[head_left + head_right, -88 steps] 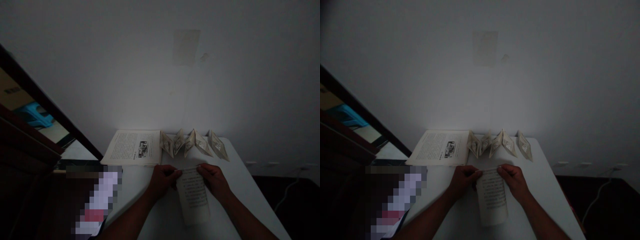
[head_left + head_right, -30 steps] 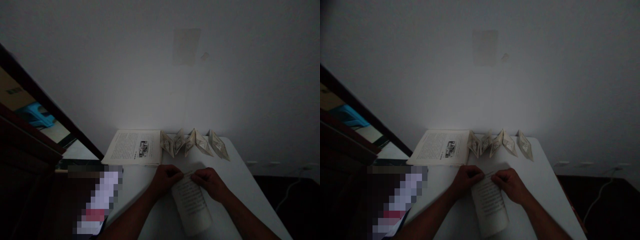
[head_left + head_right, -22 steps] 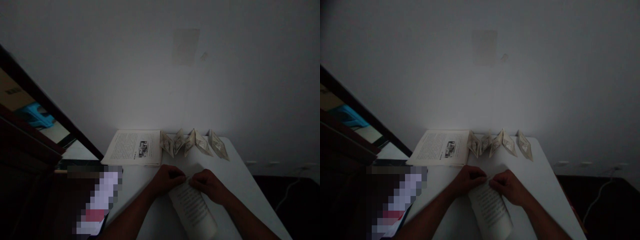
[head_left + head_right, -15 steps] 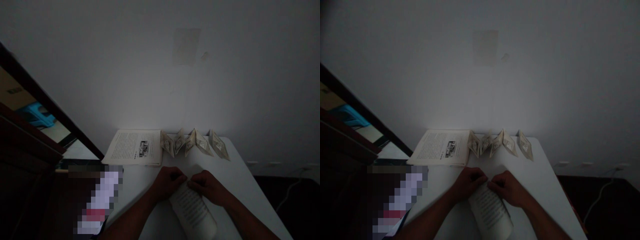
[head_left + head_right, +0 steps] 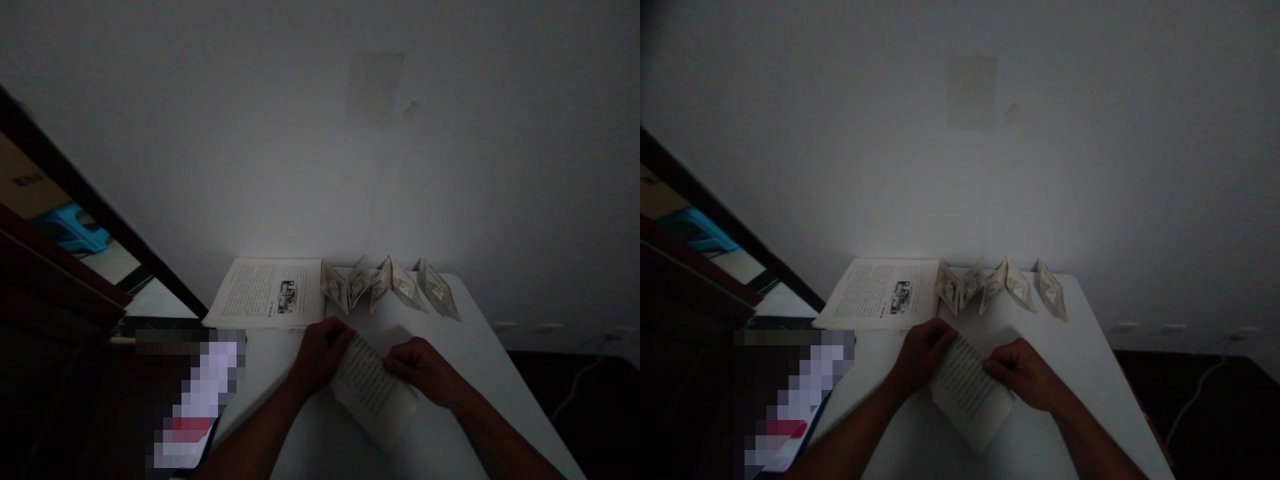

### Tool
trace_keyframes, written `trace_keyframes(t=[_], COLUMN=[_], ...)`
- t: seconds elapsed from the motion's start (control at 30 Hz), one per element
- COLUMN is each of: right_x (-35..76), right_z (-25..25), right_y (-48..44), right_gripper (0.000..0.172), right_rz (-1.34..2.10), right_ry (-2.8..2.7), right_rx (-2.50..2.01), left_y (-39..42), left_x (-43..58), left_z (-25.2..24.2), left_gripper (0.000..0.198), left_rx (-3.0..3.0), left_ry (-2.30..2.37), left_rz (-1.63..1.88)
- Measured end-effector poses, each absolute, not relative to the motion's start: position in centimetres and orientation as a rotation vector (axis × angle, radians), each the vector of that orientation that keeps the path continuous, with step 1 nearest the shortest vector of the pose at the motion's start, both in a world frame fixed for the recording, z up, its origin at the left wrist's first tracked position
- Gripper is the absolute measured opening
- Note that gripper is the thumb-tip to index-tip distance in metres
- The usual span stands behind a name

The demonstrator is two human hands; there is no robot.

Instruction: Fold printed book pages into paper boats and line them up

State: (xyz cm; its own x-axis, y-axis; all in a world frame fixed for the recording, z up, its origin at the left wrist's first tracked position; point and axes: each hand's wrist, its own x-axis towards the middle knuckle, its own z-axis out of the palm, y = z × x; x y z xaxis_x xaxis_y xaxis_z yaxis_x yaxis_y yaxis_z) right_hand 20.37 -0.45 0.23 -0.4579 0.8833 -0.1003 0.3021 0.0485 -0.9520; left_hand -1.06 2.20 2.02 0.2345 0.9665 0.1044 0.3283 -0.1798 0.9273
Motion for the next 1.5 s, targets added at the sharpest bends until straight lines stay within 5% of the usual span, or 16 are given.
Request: trace_keyframes(t=[0.47, 0.77, 0.97, 1.5], right_x=[22.0, 22.8, 22.2, 21.6], right_z=[0.2, -1.0, -0.8, 0.5], right_y=[-0.1, 0.6, 0.5, 0.4], right_gripper=[0.039, 0.032, 0.035, 0.028], right_rz=[1.215, 1.166, 1.116, 0.273], right_ry=[-1.562, -1.142, -1.410, -1.924], right_rx=[-1.234, -1.253, -1.414, -1.866], left_y=[3.0, 2.4, 2.3, 2.0], left_x=[-2.0, -1.8, -1.9, -1.2], left_z=[1.6, 1.7, 1.4, 0.2], left_gripper=[0.027, 0.023, 0.017, 0.006], left_rx=[1.432, 1.539, 1.961, 2.512], left_ry=[1.259, 1.082, 1.064, 1.237], left_rz=[1.180, 0.925, 0.890, 0.691])
